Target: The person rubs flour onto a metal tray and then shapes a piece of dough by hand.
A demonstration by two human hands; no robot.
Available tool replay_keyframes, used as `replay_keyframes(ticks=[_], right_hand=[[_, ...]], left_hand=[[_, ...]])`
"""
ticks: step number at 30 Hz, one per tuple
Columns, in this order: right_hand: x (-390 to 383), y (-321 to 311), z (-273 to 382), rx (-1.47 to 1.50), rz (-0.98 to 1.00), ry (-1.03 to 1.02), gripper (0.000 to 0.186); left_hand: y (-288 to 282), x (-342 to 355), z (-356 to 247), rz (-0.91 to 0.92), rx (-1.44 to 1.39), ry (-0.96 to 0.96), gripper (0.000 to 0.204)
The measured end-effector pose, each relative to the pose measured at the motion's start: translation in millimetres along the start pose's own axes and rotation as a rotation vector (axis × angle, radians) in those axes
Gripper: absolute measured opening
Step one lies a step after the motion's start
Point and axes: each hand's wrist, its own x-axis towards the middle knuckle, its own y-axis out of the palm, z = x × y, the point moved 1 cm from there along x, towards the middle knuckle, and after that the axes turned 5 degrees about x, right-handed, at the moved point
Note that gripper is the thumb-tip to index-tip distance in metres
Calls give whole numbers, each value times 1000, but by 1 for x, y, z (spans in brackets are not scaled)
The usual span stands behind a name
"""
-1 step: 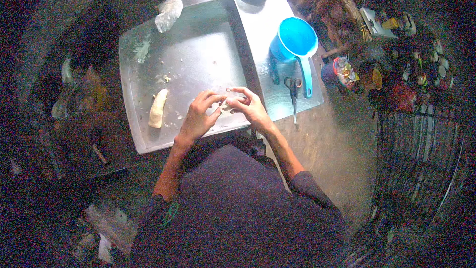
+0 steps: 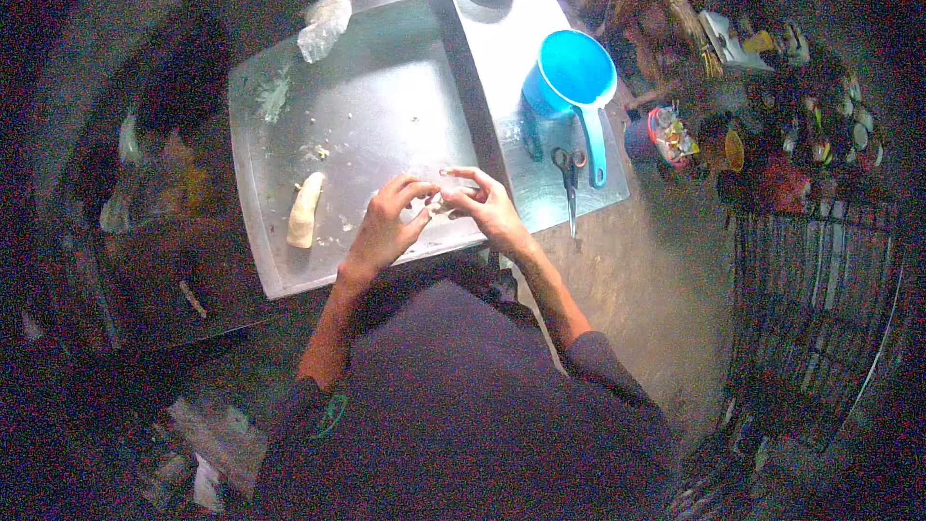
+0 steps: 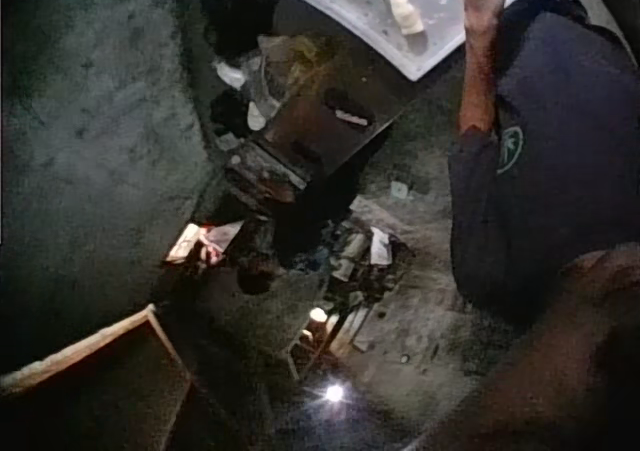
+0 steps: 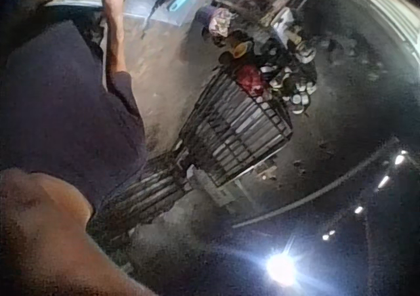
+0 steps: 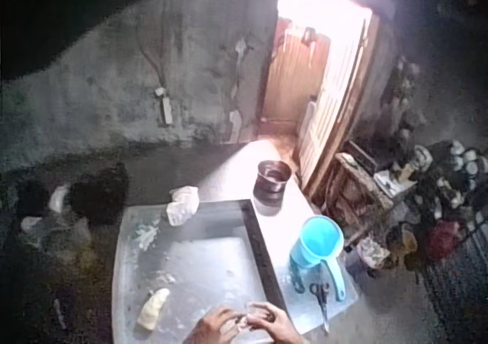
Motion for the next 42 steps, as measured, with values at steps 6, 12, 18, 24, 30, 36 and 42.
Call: replay_keyframes(ticks=[6,12,18,24,30,36,42], right_hand=[[-29,-19,31,-503,-420,-238,33],[-57,-37,41,-384,-561,-309,28],[-70,-35,28,-284,-593,-310,26],[-69,-39,24,-291,-622,-320,25],[-70,-49,19,-297,-644,-324,25],[-72,-55,12,-279,-650,-297,25],[-73,-60,11,-279,-664,-294,25]], left_hand=[[27,21,10,146,9,52,27],[75,33,28,346,89,114,27],[72,26,24,392,126,181,37],[69,22,35,391,178,231,37],[81,35,19,446,193,344,32],[88,41,18,476,225,410,28],[93,48,21,522,237,472,24]])
